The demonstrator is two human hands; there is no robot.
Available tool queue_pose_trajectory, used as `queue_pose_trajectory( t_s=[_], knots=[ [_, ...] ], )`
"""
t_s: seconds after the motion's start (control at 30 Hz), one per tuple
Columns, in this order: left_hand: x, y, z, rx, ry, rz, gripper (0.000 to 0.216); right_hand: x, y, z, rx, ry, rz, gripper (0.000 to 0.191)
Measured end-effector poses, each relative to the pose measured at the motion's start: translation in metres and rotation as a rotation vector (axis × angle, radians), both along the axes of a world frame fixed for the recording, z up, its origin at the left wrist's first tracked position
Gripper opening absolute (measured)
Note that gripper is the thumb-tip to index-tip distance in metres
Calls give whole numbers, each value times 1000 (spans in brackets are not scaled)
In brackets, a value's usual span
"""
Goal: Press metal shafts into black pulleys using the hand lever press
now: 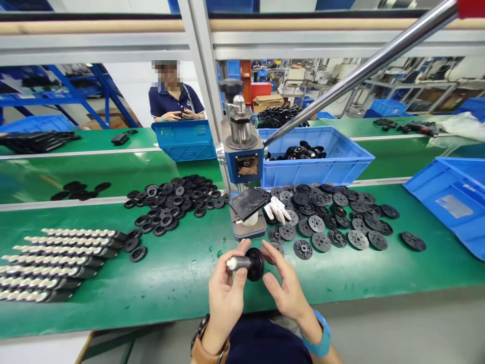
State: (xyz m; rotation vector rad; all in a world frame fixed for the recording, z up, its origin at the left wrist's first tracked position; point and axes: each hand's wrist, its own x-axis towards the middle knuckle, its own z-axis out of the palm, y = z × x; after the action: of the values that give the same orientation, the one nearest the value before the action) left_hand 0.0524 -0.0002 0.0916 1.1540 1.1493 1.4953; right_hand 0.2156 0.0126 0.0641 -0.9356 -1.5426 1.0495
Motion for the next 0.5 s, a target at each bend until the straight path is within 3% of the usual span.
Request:
queue_pose_trajectory(
  t_s=[0.17,0.37,0.5],
  knots=[
    [1,-3,-5,78,127,-29,18,-5,-2,-6,-147,174,132,62],
    [-8,0,-7,435,482,-63,26,-11,-4,-14,-371,579,257,57],
    [-10,-1,-3,551,658,-7,34,-12,-6,-15,-531,838,310,58]
  ],
)
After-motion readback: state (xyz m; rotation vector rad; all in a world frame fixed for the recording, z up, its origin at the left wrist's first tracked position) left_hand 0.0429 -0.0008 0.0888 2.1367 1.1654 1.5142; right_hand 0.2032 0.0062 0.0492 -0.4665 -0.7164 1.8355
